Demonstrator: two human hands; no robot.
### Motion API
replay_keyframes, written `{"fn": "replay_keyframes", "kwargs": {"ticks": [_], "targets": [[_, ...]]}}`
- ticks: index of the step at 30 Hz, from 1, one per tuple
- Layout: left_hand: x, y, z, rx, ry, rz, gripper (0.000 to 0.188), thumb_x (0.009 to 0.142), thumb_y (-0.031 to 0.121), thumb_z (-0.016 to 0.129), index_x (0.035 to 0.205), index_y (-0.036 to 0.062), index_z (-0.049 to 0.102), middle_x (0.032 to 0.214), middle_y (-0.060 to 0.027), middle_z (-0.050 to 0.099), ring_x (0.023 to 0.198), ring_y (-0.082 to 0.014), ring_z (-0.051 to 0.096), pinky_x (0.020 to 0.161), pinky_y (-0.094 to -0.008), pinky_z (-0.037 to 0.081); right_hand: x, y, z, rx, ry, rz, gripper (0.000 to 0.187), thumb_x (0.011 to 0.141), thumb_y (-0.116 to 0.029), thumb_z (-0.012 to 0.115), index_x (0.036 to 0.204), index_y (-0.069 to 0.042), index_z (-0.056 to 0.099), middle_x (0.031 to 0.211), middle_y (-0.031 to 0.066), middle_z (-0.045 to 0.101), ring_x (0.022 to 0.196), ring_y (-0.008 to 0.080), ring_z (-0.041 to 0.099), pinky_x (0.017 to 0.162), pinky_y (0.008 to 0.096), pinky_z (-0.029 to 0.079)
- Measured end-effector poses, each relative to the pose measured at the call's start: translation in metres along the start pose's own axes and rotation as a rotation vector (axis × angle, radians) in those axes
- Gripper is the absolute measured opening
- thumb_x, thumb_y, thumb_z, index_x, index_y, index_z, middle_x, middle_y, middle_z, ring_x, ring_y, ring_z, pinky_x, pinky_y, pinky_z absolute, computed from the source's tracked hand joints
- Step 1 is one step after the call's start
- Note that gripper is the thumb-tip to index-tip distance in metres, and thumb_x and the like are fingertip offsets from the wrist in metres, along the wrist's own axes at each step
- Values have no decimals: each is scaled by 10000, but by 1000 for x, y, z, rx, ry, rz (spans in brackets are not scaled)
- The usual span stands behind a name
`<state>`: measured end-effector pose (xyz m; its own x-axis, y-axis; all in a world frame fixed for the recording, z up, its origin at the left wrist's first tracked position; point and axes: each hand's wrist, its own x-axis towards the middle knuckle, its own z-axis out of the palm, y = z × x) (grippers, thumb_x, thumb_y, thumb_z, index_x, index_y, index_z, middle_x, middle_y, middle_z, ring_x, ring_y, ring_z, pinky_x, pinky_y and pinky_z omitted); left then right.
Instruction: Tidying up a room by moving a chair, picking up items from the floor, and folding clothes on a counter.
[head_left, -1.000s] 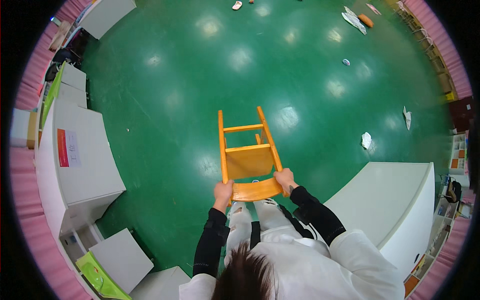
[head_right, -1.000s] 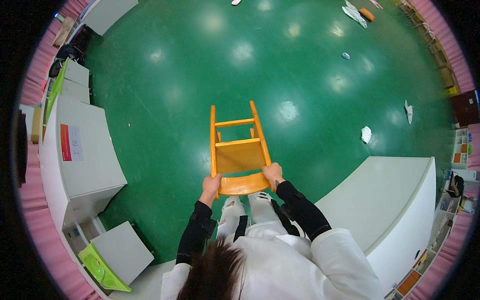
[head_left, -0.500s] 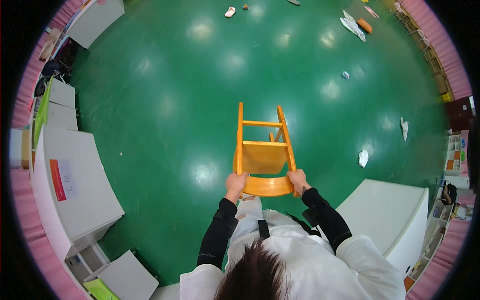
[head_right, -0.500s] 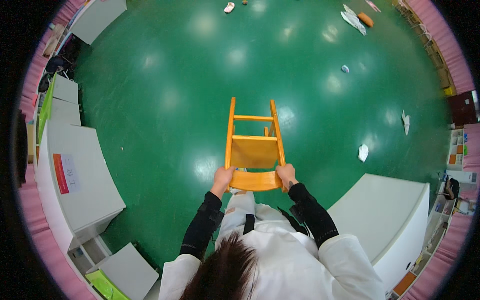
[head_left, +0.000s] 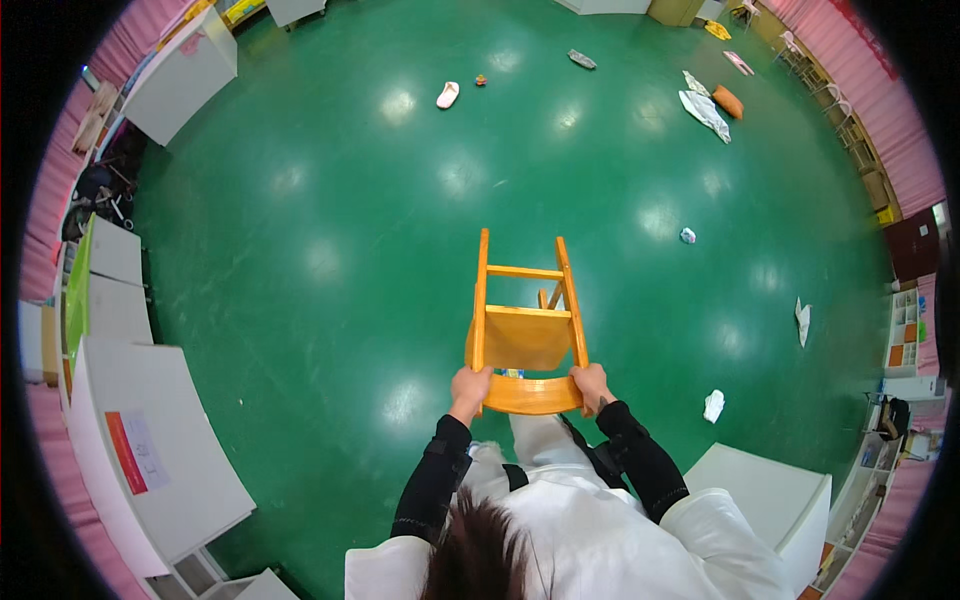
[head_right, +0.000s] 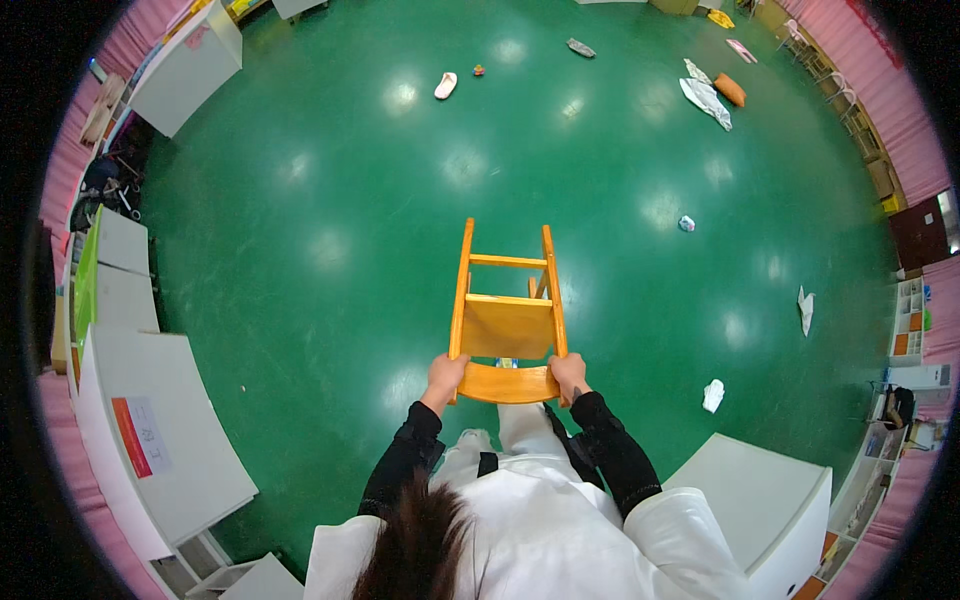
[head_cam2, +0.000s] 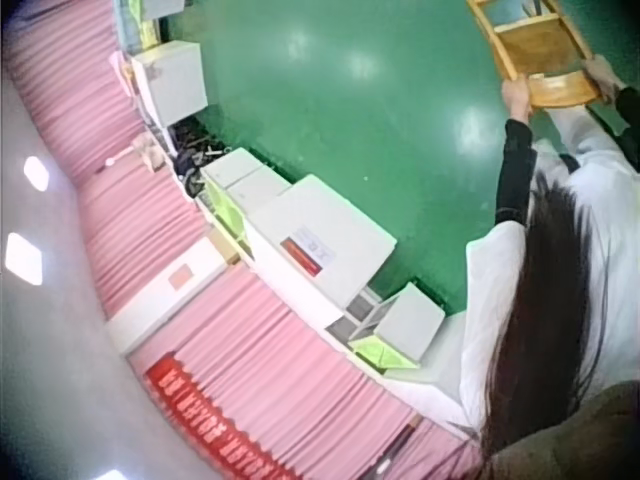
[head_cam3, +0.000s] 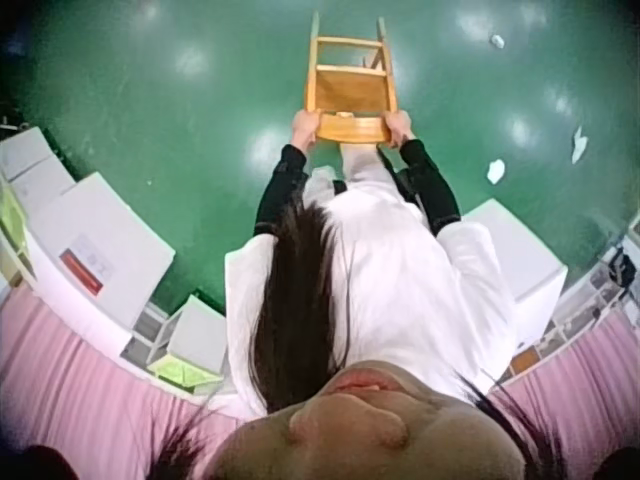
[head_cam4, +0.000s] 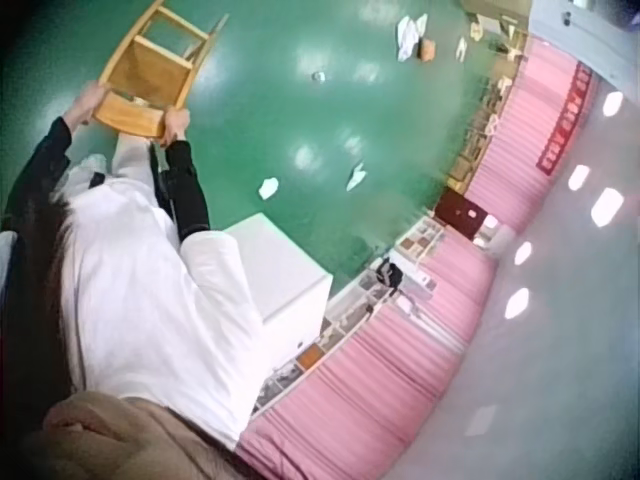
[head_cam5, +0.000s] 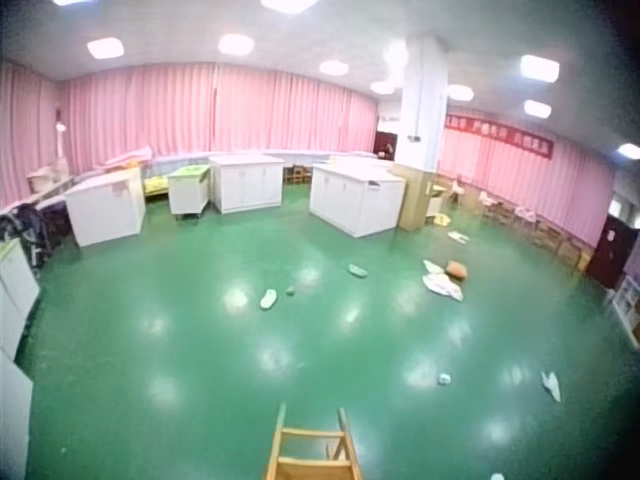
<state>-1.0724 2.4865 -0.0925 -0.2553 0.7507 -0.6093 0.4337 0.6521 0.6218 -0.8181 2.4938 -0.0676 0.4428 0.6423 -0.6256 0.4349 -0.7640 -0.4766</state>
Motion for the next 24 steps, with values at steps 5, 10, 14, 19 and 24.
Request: {"fn": "replay_keyframes", "kwargs": {"ticks": [5,10,14,19,24], "targets": [[80,125,-12,70,-35,-35,443,708,398,549,866,-12,606,859,-224,607,843,-374,572,734,-422,445,82,-115,-38,-33,-22,-3,338,663,-194,565,820,105,577,798,247,606,765,362,606,650,406,467],[179,225,-15,82,-36,-4,435,719,412,533,873,13,611,867,-212,610,850,-369,571,735,-427,442,182,-212,-61,14,3,2,306,651,-175,606,773,105,580,759,221,609,704,317,616,606,380,462],[278,300,-24,84,-55,-17,439,718,420,539,867,13,615,866,-211,611,847,-364,575,734,-423,445,255,-306,-67,1,55,5,306,653,-171,601,778,107,579,769,223,610,721,315,614,617,381,460],[377,405,-39,71,-43,21,428,710,384,556,861,-13,614,823,-197,621,780,-331,599,686,-395,451,334,-409,-86,12,71,8,342,664,-192,592,814,115,577,814,253,605,784,357,606,654,392,467],[470,499,-49,100,-20,57,422,709,384,556,858,-7,614,834,-197,621,786,-334,597,690,-396,452,419,-508,-103,90,58,34,313,661,-165,602,790,119,572,767,230,609,741,327,612,626,381,459]]}}
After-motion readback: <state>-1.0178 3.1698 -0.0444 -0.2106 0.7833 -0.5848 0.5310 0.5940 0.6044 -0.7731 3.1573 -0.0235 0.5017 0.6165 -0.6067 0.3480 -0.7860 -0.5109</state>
